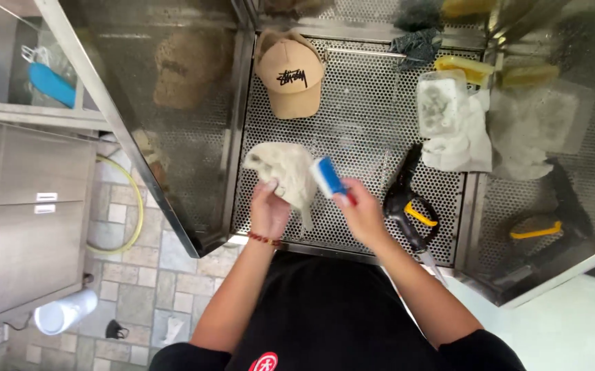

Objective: Scrubbing and cleaning a white baseball cap using a blue brush and cleaning solution in a stainless steel booth.

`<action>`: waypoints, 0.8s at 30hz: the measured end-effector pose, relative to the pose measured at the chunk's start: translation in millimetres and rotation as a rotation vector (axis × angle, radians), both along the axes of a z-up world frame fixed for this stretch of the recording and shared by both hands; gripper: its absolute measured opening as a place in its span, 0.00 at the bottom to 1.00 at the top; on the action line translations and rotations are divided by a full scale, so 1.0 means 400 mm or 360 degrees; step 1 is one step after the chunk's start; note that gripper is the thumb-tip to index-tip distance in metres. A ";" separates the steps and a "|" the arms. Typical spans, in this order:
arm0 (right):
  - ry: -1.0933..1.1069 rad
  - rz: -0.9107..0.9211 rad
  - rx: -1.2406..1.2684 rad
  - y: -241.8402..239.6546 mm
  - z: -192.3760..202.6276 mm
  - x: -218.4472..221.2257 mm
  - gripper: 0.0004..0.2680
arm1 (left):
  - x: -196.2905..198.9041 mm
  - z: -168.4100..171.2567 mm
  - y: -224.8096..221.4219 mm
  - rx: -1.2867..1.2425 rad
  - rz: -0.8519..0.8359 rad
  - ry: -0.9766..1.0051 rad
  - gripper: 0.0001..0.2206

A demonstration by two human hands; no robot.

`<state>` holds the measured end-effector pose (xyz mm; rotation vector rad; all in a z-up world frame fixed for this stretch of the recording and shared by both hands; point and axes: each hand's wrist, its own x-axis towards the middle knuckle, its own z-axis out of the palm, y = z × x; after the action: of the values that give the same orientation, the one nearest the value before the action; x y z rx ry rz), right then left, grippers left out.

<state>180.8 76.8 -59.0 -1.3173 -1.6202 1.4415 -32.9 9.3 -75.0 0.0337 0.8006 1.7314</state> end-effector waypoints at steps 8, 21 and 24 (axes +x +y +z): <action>-0.0257 0.0159 0.0263 0.002 0.027 -0.084 0.12 | 0.038 0.019 0.025 0.0317 -0.0343 -0.0313 0.29; -0.0665 0.0322 0.0376 -0.008 0.123 -0.111 0.16 | 0.037 0.071 0.035 0.0337 -0.0198 -0.0586 0.33; -0.0730 0.0299 0.0540 -0.043 0.101 -0.113 0.16 | 0.016 0.040 0.033 0.0374 -0.0223 -0.0659 0.32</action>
<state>135.7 59.4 -18.4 -1.3853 -2.2218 0.9381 -26.4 22.6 -59.0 -0.1050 0.2833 1.6165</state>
